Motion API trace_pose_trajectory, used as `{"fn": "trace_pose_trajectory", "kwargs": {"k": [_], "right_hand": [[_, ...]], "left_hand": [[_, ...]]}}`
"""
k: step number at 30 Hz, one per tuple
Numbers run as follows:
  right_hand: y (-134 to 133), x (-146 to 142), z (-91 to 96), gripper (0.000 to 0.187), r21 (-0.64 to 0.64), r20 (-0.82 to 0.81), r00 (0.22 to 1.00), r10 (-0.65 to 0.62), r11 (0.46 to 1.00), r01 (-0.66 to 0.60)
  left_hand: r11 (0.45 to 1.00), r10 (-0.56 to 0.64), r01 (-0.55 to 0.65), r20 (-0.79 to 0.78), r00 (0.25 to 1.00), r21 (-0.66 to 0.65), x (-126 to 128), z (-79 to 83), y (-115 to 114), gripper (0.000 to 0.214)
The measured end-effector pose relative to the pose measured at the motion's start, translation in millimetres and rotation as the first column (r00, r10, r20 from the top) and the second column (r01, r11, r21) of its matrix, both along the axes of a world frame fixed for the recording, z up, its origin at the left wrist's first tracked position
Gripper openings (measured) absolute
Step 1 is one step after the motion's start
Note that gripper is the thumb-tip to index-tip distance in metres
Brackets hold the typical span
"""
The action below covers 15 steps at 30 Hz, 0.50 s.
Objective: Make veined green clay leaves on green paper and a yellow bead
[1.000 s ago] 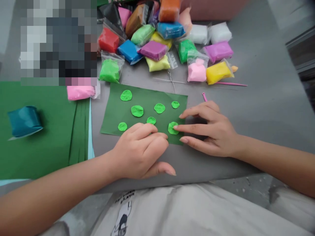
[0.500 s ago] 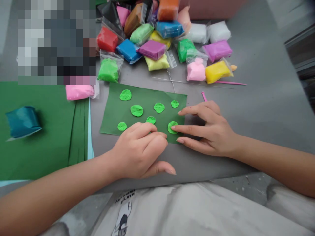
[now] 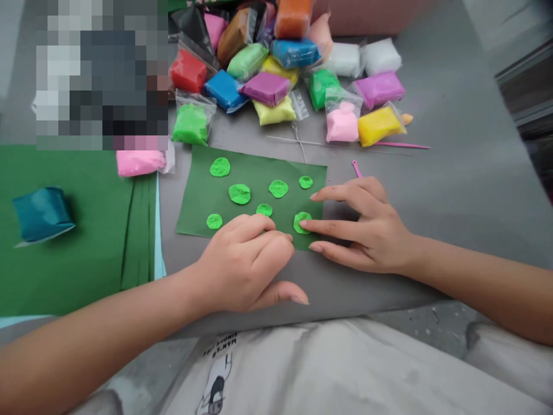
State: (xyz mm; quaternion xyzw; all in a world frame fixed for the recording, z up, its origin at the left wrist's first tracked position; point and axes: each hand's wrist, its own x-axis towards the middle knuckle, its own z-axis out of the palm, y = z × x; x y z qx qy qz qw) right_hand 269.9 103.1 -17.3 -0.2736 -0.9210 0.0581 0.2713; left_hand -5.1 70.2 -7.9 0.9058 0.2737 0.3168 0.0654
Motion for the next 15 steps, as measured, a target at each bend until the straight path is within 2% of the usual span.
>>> {"fn": "trace_pose_trajectory", "kwargs": {"k": [5, 8, 9, 11, 13, 15], "right_hand": [[-1, -1, -2.9, 0.021, 0.036, -0.016, 1.000, 0.021, 0.999, -0.020], [4, 4, 3.6, 0.017, 0.050, -0.088, 0.996, -0.032, 0.998, 0.037], [7, 8, 7.9, 0.016, 0.053, -0.113, 0.990, -0.080, 0.995, 0.086], [15, 20, 17.9, 0.014, 0.013, -0.036, 0.966, -0.257, 0.966, 0.258], [21, 34, 26.9, 0.021, -0.019, 0.170, 0.875, -0.453, 0.886, 0.463], [24, 49, 31.7, 0.038, -0.080, 0.353, 0.796, -0.491, 0.832, 0.549]], "left_hand": [[1.000, -0.002, 0.002, 0.001, 1.000, 0.003, -1, -0.5, -1, 0.061], [1.000, -0.008, 0.008, -0.008, 1.000, -0.003, -2, -1.0, -1, 0.059], [1.000, -0.009, 0.009, -0.008, 1.000, -0.004, -2, -1.2, -1, 0.058], [1.000, -0.011, 0.011, -0.005, 1.000, -0.005, -2, -1.5, -1, 0.057], [1.000, -0.017, 0.017, -0.005, 1.000, -0.001, -1, -1.7, -1, 0.055], [1.000, -0.022, 0.022, -0.004, 1.000, 0.005, -1, -1.7, -1, 0.055]]}}
